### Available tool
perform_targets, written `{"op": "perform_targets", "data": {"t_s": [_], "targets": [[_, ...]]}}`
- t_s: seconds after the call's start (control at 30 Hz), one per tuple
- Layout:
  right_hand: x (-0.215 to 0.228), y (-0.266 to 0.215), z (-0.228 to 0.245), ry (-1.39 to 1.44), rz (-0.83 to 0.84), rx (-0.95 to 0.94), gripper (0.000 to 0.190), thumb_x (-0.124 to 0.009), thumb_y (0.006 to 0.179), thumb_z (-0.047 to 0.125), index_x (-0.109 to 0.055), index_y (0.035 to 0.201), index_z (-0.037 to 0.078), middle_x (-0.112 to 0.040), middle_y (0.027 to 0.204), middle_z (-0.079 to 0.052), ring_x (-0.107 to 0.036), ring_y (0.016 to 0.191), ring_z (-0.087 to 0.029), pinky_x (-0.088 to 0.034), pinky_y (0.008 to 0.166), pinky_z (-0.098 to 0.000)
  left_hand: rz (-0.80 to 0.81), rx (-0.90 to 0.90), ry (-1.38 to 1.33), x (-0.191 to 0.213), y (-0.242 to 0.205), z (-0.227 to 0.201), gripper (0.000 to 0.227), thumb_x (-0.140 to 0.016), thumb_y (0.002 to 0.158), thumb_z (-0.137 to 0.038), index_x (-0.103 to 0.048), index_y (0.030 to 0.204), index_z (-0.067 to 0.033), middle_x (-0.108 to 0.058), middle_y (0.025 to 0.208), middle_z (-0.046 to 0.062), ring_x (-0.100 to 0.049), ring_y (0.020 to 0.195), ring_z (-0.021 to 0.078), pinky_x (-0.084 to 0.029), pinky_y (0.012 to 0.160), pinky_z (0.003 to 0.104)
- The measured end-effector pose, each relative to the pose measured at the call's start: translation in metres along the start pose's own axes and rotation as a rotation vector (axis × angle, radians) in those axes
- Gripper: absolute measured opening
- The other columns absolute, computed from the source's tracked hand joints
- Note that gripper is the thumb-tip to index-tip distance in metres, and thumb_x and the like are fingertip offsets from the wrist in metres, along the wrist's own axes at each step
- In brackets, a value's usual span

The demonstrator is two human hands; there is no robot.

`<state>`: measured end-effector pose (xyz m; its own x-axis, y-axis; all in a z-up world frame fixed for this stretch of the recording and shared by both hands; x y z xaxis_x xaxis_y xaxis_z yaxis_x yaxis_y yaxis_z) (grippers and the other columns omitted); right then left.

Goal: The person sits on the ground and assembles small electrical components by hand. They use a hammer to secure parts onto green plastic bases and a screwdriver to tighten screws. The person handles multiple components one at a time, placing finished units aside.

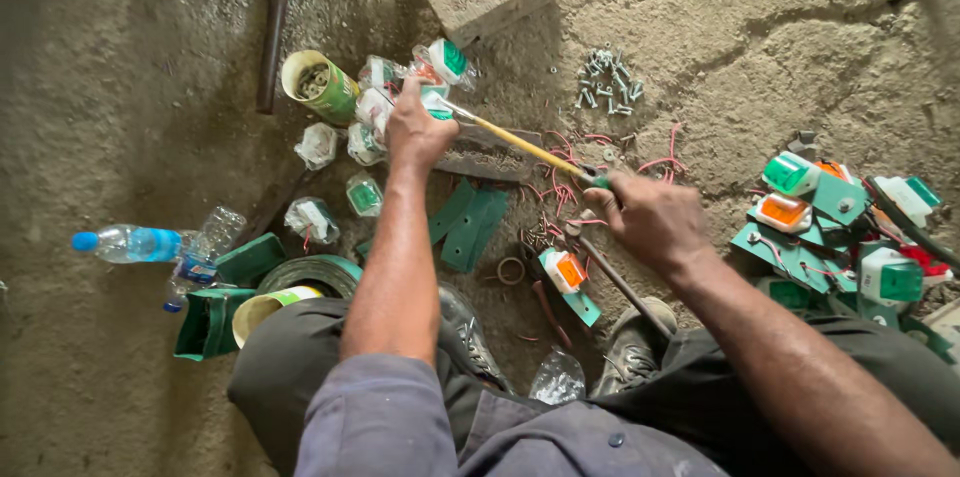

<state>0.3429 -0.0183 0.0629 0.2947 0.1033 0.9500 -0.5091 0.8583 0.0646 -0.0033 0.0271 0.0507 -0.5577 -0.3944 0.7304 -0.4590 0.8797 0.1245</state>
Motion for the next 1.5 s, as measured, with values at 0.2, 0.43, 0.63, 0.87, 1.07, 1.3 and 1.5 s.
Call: {"op": "perform_targets", "data": {"t_s": [0.2,0.43,0.63,0.87,1.07,1.3,1.5], "targets": [[-0.035,-0.009,-0.012,1.261,0.568,-0.66,0.045,-0.06,0.098,0.048,-0.075,0.094,0.005,-0.049,0.052,0.003,-0.039,0.039,-0.01,-0.03,0.034,-0.0284,0.013,-0.065,-0.222,0.005,-0.009,-0.011,0.056,-0.076,0.068,-0.017,-0.057,0.122,-0.0154,-0.075,0.103,0.014,-0.076,0.097,0.0329,-0.059,0.085,0.041],[0.01,0.001,0.001,0.465,-0.007,-0.131,0.032,-0.069,0.099,0.038,-0.074,0.113,0.009,-0.069,0.075,0.001,-0.066,0.065,-0.014,-0.051,0.054,-0.0292,-0.087,-0.141,0.009,0.01,0.008,-0.011,0.06,-0.086,0.065,-0.021,-0.058,0.117,-0.0129,-0.072,0.106,0.018,-0.069,0.099,0.04,-0.053,0.083,0.047],[0.021,-0.024,0.03,0.002,-0.347,0.239,0.035,-0.061,0.105,0.032,-0.063,0.137,0.02,-0.065,0.082,-0.006,-0.068,0.081,-0.027,-0.052,0.058,-0.037,-0.046,-0.115,0.044,0.002,0.005,0.001,0.058,-0.084,0.066,-0.021,-0.058,0.118,-0.0125,-0.072,0.107,0.017,-0.069,0.102,0.0403,-0.053,0.086,0.048],[-0.019,-0.02,0.012,1.486,0.509,-0.706,0.034,-0.059,0.101,0.03,-0.069,0.131,0.018,-0.063,0.075,0.001,-0.044,0.046,-0.005,-0.029,0.036,-0.0216,-0.041,-0.212,0.0,0.003,-0.007,-0.003,0.061,-0.085,0.064,-0.019,-0.06,0.119,-0.013,-0.072,0.106,0.019,-0.068,0.103,0.0418,-0.053,0.087,0.048],[0.005,-0.006,0.009,0.961,0.109,-0.187,0.035,-0.062,0.1,0.03,-0.068,0.132,0.018,-0.061,0.073,0.002,-0.047,0.048,-0.005,-0.035,0.038,-0.022,-0.029,-0.055,0.026,0.005,0.0,-0.003,0.059,-0.082,0.067,-0.018,-0.057,0.121,-0.012,-0.071,0.106,0.02,-0.068,0.1,0.0426,-0.053,0.085,0.049],[0.0,-0.012,0.017,0.16,-0.2,0.187,0.03,-0.063,0.102,0.029,-0.071,0.128,0.016,-0.06,0.072,0.002,-0.047,0.05,-0.006,-0.035,0.04,-0.023,-0.06,-0.16,0.001,-0.011,0.011,0.017,0.047,-0.07,0.074,-0.01,-0.059,0.12,-0.0137,-0.073,0.111,0.018,-0.069,0.105,0.0424,-0.054,0.087,0.049],[-0.037,-0.014,-0.01,1.385,0.401,-0.585,0.027,-0.065,0.102,0.03,-0.072,0.122,0.014,-0.059,0.071,0.002,-0.046,0.049,-0.006,-0.033,0.039,-0.0234,-0.078,-0.257,-0.018,-0.027,-0.004,0.023,0.064,-0.088,0.065,-0.016,-0.055,0.119,-0.0098,-0.07,0.107,0.021,-0.067,0.1,0.0446,-0.052,0.084,0.05]]}}
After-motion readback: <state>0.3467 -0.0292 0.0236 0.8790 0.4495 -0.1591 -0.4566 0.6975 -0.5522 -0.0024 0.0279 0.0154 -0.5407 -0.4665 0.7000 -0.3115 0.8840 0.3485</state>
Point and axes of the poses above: each hand's wrist, its own y-axis towards the middle knuckle, its own x-axis out of the back of the hand, z = x × y, the point moved 3 cm from there along y, towards the middle knuckle
